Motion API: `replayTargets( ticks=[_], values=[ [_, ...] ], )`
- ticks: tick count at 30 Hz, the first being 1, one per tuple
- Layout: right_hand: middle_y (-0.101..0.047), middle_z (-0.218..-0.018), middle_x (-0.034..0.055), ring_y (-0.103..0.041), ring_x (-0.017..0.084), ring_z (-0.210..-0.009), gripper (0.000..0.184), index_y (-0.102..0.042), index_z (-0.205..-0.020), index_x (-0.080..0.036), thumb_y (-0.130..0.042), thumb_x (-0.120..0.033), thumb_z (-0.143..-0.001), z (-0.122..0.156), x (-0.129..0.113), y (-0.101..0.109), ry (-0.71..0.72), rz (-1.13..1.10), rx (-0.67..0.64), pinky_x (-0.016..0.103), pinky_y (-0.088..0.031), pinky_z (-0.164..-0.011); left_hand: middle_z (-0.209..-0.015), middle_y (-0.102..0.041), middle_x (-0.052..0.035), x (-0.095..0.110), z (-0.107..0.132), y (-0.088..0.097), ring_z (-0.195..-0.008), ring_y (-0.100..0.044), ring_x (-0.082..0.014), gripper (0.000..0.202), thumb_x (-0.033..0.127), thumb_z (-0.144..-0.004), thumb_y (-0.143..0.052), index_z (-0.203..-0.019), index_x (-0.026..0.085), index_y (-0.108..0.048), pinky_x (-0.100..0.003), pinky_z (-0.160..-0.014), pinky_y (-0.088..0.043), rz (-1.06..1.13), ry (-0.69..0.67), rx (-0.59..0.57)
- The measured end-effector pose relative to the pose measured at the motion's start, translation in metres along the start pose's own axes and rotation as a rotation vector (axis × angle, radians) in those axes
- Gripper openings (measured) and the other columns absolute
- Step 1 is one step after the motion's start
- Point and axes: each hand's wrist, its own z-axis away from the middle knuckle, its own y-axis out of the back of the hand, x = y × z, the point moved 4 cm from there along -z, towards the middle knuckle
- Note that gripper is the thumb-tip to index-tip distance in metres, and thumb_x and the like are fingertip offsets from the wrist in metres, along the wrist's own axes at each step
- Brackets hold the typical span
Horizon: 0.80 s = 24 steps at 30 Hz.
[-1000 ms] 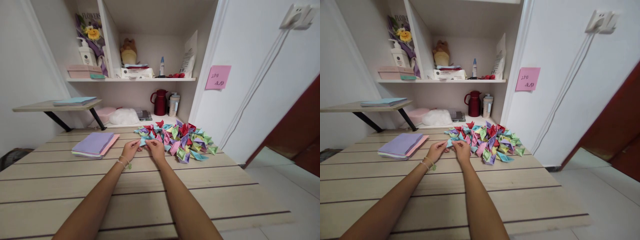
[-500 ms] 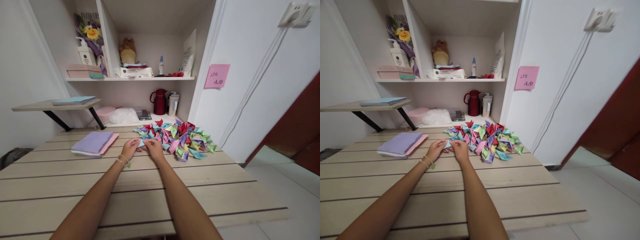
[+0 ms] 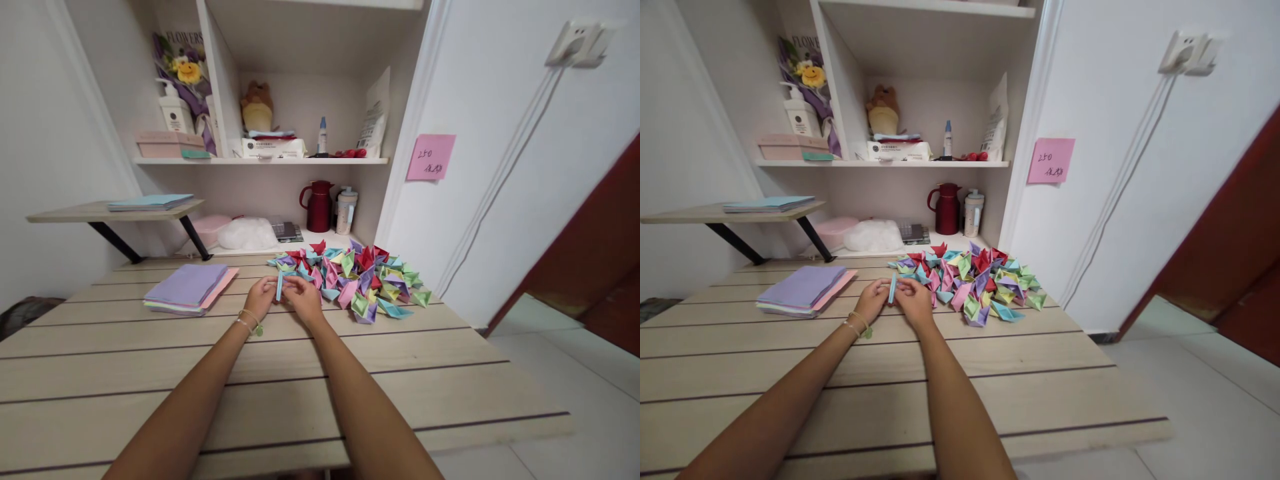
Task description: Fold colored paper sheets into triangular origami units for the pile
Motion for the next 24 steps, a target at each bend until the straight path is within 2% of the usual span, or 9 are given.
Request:
replayTargets(
  ticks=[8,13,18,24],
  values=[
    [-0.067,-0.075,0.0030,-0.061,0.015,-0.060,0.025,-0.066,-0.089,-0.015,-0.057,-0.024,-0.067,0.002,-0.007,-0.001,0.061,0.142,-0.007,0.025,-0.050,-0.058,-0.051,-0.061,0.0023,-0.001,0.001,0.000,-0.045,-0.056,-0.0120,0.024,0.018,-0.064,-0.055,-0.087,0.012,-0.060,-0.021,-0.048,-0.045,-0.062,-0.024,0.007],
    [-0.067,-0.072,0.0020,-0.062,0.016,-0.060,0.022,-0.065,-0.086,-0.016,-0.055,-0.019,-0.067,0.004,-0.009,0.000,0.099,0.249,0.054,0.026,-0.049,-0.062,-0.058,-0.064,0.0001,-0.002,0.002,-0.002,-0.052,-0.059,-0.0134,0.026,0.018,-0.066,-0.053,-0.090,0.012,-0.062,-0.023,-0.052,-0.049,-0.114,-0.050,-0.027],
    [-0.066,-0.068,0.0007,-0.059,0.015,-0.057,0.032,-0.061,-0.098,-0.017,-0.054,-0.015,-0.067,0.002,-0.007,0.005,0.151,0.485,0.110,0.024,-0.047,-0.060,-0.068,-0.068,-0.0028,0.004,0.005,-0.006,-0.059,-0.062,-0.0147,0.028,0.021,-0.068,-0.055,-0.093,0.013,-0.064,-0.025,-0.057,-0.050,-0.185,-0.100,-0.071],
    [-0.068,-0.079,0.0045,-0.061,0.017,-0.070,0.028,-0.064,-0.096,-0.020,-0.052,-0.013,-0.071,0.004,-0.010,0.009,0.187,0.659,0.061,0.025,-0.046,-0.068,-0.071,-0.069,-0.0028,0.010,0.009,-0.011,-0.062,-0.062,-0.0155,0.031,0.029,-0.068,-0.062,-0.094,0.013,-0.067,-0.026,-0.062,-0.050,-0.243,-0.120,-0.113]
  ],
)
